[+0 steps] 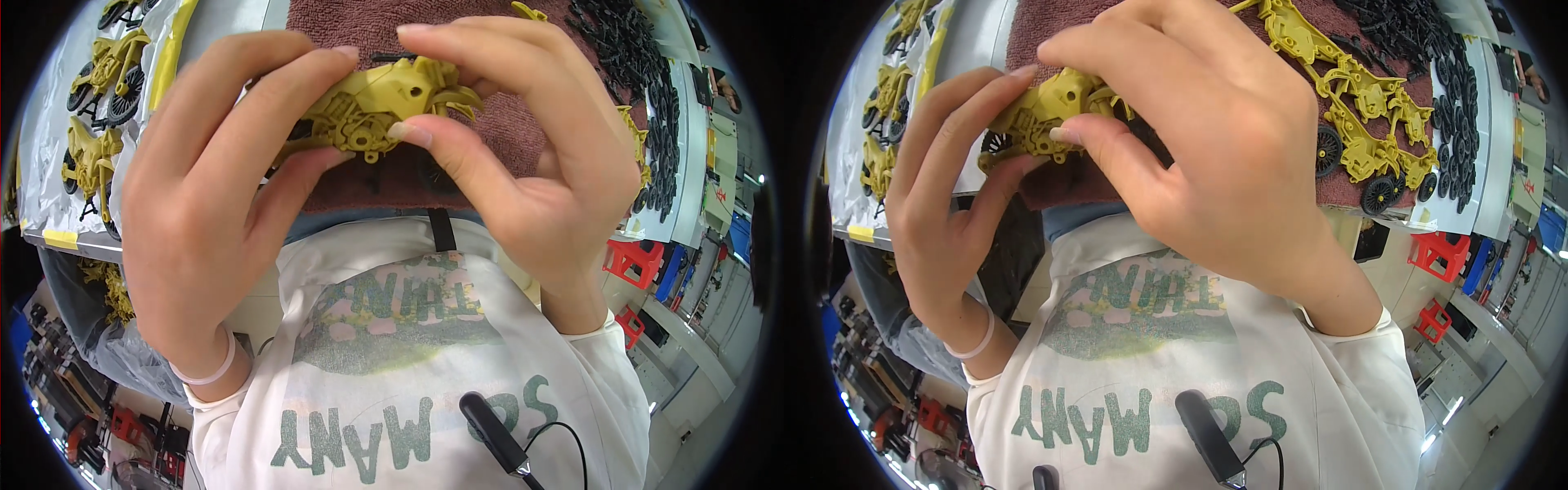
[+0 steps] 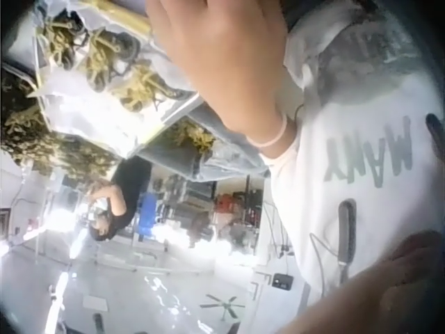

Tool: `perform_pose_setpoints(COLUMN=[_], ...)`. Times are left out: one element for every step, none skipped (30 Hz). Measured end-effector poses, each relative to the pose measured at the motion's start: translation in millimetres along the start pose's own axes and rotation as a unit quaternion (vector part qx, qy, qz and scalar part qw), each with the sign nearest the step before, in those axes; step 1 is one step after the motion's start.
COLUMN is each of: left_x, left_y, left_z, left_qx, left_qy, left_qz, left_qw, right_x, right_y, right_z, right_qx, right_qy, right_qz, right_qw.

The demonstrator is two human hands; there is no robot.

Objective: The person assembles toy motorcycles by attaching wheels, handlebars, and side body panels together by hand, then places the completed motorcycles onto a lined tray.

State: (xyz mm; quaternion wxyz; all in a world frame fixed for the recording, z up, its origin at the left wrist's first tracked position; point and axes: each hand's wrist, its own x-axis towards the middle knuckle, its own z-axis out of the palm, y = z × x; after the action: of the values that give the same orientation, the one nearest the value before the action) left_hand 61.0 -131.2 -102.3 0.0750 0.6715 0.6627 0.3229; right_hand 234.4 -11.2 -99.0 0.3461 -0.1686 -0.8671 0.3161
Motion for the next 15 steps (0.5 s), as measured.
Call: perform_pose_setpoints(left_x=[1.3, 2.0, 2.6, 3.4, 3.9, 4.0, 4.5, 5.0, 6.1, 7.6, 8.3, 8.0, 7.3, 6.6, 7.0], left_y=[-5.0, -8.2, -9.0, -8.8, -8.4, -8.1, -7.7, -7.1, -6.1, -5.0, -4.6, -4.9, -6.3, -7.6, -3.8], left_z=[-0.6, -0.8, -0.4, 0.1, 0.6, 1.0, 2.0, 3.0, 3.8, 3.9, 4.0, 4.4, 5.2, 5.7, 4.4], left_qx=[0.024, 0.048, 0.048, 0.036, 0.025, 0.024, 0.004, -0.017, -0.018, -0.022, -0.025, -0.026, -0.031, -0.036, -0.035], left_qy=[-0.001, -0.002, -0.003, -0.012, -0.021, -0.022, -0.031, -0.039, -0.041, -0.04, -0.039, -0.039, -0.04, -0.04, -0.041], left_qz=[0.037, 0.074, 0.072, 0.07, 0.068, 0.067, 0.054, 0.041, 0.041, 0.039, 0.037, 0.037, 0.029, 0.021, 0.019], left_qw=[0.999, 0.996, 0.996, 0.997, 0.997, 0.997, 0.998, 0.998, 0.998, 0.998, 0.998, 0.998, 0.998, 0.998, 0.998], right_x=[0.3, 0.8, 1.1, 1.1, 0.9, 0.3, -1.0, -2.0, -2.7, -2.7, -2.7, -2.8, -2.8, -2.9, -2.6], right_y=[-4.3, -7.9, -10.6, -13.5, -14.9, -15.0, -14.4, -14.2, -14.4, -14.7, -14.8, -13.9, -11.1, -9.1, -8.3], right_z=[-4.6, -7.5, -7.9, -8.7, -9.0, -8.6, -8.5, -8.5, -8.9, -9.4, -9.7, -9.1, -6.9, -5.1, -3.9], right_qx=[-0.055, -0.109, -0.107, -0.137, -0.166, -0.165, -0.181, -0.197, -0.197, -0.196, -0.195, -0.195, -0.187, -0.179, -0.176], right_qy=[-0.024, -0.048, -0.05, -0.068, -0.086, -0.087, -0.089, -0.091, -0.091, -0.082, -0.072, -0.073, -0.065, -0.058, -0.059], right_qz=[-0.011, -0.022, -0.021, -0.017, -0.012, -0.011, -0.019, -0.026, -0.025, -0.021, -0.018, -0.017, -0.018, -0.019, -0.019], right_qw=[0.998, 0.993, 0.993, 0.988, 0.982, 0.982, 0.979, 0.976, 0.976, 0.977, 0.978, 0.978, 0.98, 0.982, 0.982])
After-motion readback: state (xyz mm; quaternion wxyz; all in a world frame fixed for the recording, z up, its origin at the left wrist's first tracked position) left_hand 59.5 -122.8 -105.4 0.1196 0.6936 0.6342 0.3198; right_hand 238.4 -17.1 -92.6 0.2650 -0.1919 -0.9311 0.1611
